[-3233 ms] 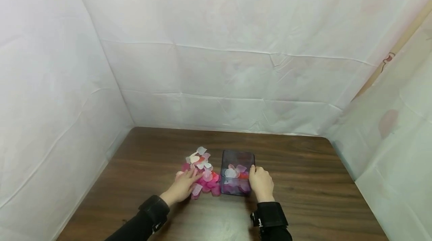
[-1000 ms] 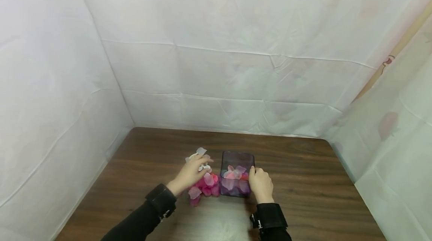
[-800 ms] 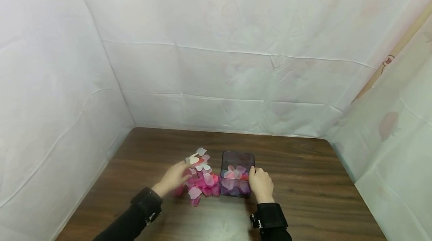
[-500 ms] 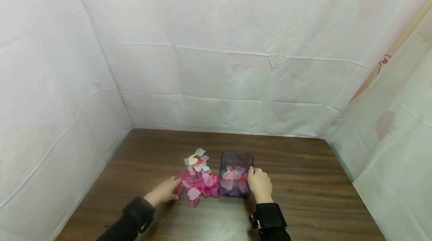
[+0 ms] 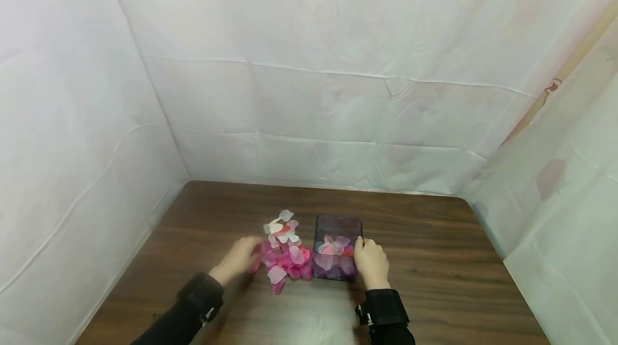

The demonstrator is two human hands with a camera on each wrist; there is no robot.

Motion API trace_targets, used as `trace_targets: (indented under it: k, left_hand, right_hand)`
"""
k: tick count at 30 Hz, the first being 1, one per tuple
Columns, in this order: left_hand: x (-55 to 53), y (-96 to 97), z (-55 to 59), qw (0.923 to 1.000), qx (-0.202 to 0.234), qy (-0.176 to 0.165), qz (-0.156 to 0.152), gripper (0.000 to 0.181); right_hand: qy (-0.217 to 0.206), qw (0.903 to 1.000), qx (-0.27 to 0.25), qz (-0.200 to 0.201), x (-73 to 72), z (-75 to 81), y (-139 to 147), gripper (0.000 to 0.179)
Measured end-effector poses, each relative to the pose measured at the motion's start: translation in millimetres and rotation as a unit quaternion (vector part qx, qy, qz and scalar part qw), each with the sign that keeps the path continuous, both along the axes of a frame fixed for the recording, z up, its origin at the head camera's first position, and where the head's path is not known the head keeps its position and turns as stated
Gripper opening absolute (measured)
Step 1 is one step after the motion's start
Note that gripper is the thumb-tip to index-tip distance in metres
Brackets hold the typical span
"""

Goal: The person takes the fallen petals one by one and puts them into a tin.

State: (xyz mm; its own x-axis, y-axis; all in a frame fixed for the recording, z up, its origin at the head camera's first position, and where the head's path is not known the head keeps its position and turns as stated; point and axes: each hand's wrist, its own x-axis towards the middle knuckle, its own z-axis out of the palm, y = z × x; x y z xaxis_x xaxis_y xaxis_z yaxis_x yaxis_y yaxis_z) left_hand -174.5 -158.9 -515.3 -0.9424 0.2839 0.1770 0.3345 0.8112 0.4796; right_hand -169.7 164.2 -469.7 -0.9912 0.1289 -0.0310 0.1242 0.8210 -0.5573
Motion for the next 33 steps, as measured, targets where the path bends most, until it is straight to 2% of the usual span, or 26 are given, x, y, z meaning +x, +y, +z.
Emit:
trace_targets:
  k: [5, 9, 13, 16, 18, 23, 28, 31, 33]
  left_hand:
    - [-11.3, 27.3, 35.3, 0.9979, 0.044, 0.041, -0.025, 0.008]
    - [-19.2, 58.7, 64.5, 0.9946, 0.044, 0.067, -0.066, 0.014]
    - [-25.7, 89.3, 85.1, 0.9911, 0.036, 0.057, -0.114, 0.018]
    - [-28.6, 110.8, 90.9, 0.9873, 0.015, 0.058, -0.147, 0.02]
    - [-29.1, 124.0, 90.8, 0.9848, -0.011, 0.057, -0.164, 0.023]
    - [-27.0, 148.2, 86.1, 0.9788, -0.072, 0.019, -0.191, 0.026]
    - [-26.7, 158.8, 85.8, 0.9654, -0.137, -0.006, -0.222, 0.024]
    - [-26.0, 158.7, 88.5, 0.957, -0.139, -0.013, -0.254, 0.025]
    - [-25.3, 155.5, 90.0, 0.9548, -0.129, -0.008, -0.268, 0.026]
  right_hand:
    - [-0.001, 1.0, 0.004, 0.005, 0.0, 0.2, 2, 0.049]
    - [-0.001, 1.0, 0.0, 0.002, 0.7, 0.8, 3, 0.049]
    - [-0.001, 1.0, -0.002, 0.0, 0.1, 0.7, 4, 0.048]
    - [-0.001, 1.0, 0.0, -0.001, -0.4, 0.2, 5, 0.048]
    - [-0.002, 1.0, 0.001, -0.001, -0.5, -0.5, 5, 0.049]
    - [-0.007, 1.0, 0.0, -0.002, 0.3, -0.5, 6, 0.048]
    - [-0.007, 1.0, -0.002, -0.004, 1.7, 0.6, 6, 0.048]
    - [-0.009, 0.9999, -0.002, -0.006, 2.2, 1.0, 6, 0.048]
    - [-0.011, 0.9999, -0.002, -0.008, 2.5, 1.2, 7, 0.048]
